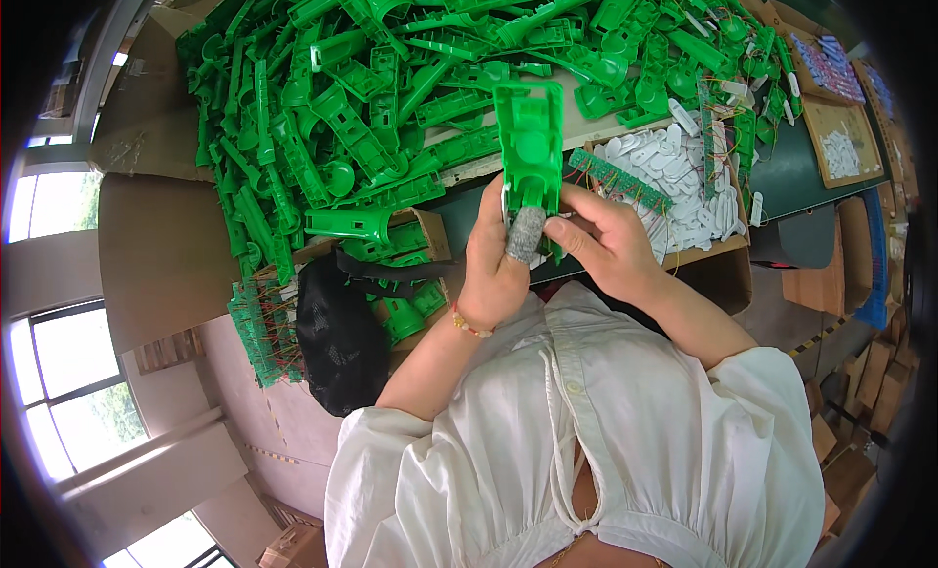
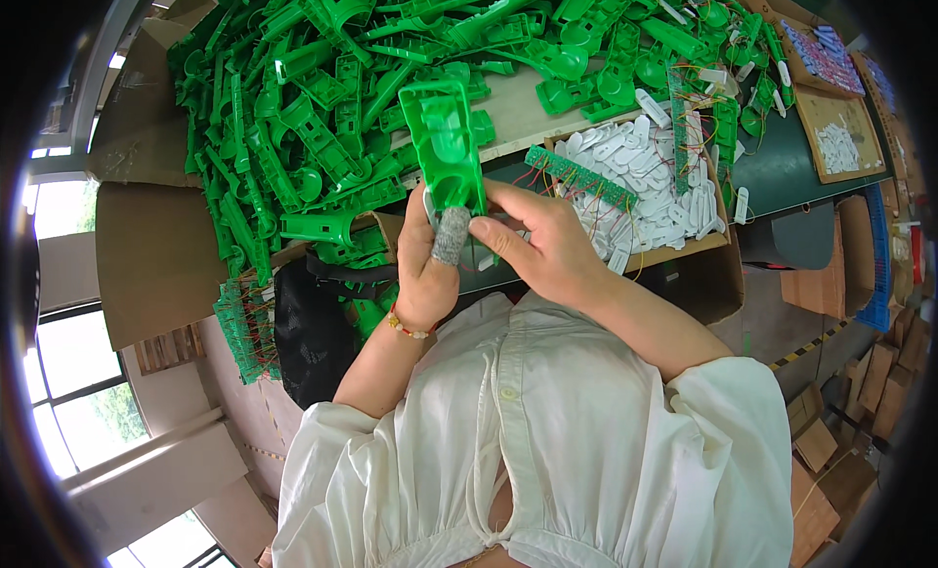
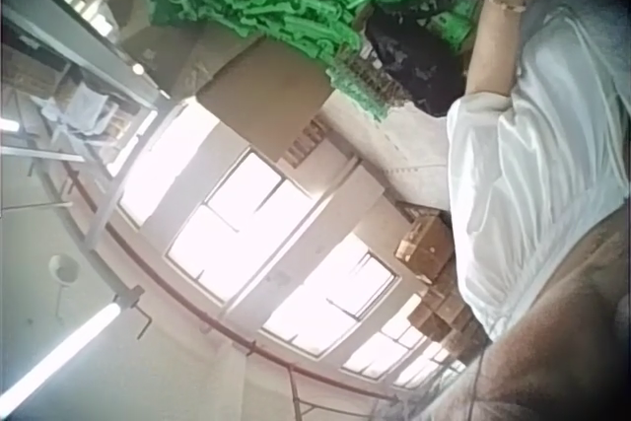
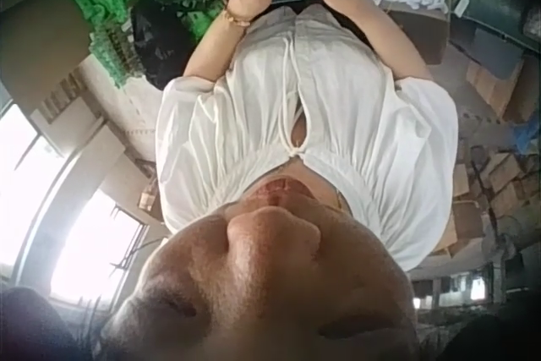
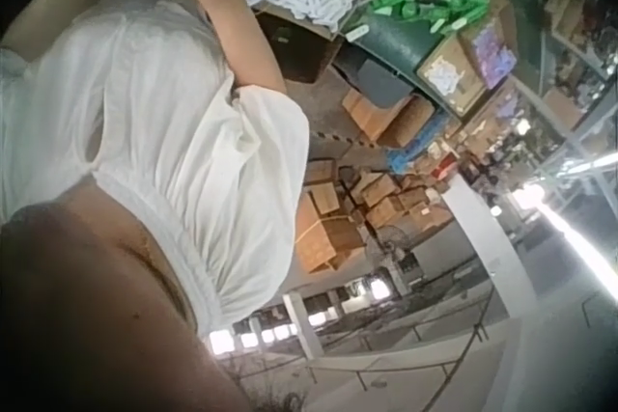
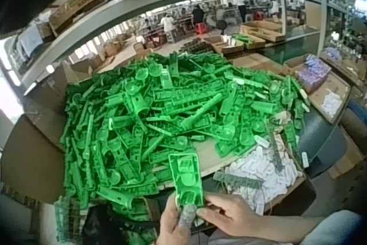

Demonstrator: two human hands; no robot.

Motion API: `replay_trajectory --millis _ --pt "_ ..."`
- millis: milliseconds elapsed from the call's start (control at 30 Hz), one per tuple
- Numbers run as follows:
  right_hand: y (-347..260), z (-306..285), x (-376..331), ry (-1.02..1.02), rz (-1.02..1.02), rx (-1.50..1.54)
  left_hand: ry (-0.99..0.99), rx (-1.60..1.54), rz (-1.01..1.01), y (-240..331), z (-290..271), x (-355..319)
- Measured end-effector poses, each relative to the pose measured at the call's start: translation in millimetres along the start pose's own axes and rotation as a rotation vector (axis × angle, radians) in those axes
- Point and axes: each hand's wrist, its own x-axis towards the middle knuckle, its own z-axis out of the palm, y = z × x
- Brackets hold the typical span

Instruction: Assemble small electronic components into green plastic housings and snap on white covers.

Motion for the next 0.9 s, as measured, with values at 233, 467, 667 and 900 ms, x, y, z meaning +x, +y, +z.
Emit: replay_trajectory --millis 233,467,667,900 --pt "8 -9 4 -0.025 0.114 0.332 -0.008 -0.805 -0.402 12 -6 5" --pt "5 -4 3 -0.016 0.108 0.196 0.004 -0.814 -0.329 -9 -4 -3" --pt "14 -3 5 -0.065 0.206 0.285 0.076 -0.883 -0.465 -11 -6 -9" --pt "4 0 12 0.137 -0.659 -0.933 0.125 -0.942 -0.518 -6 -2 -13"
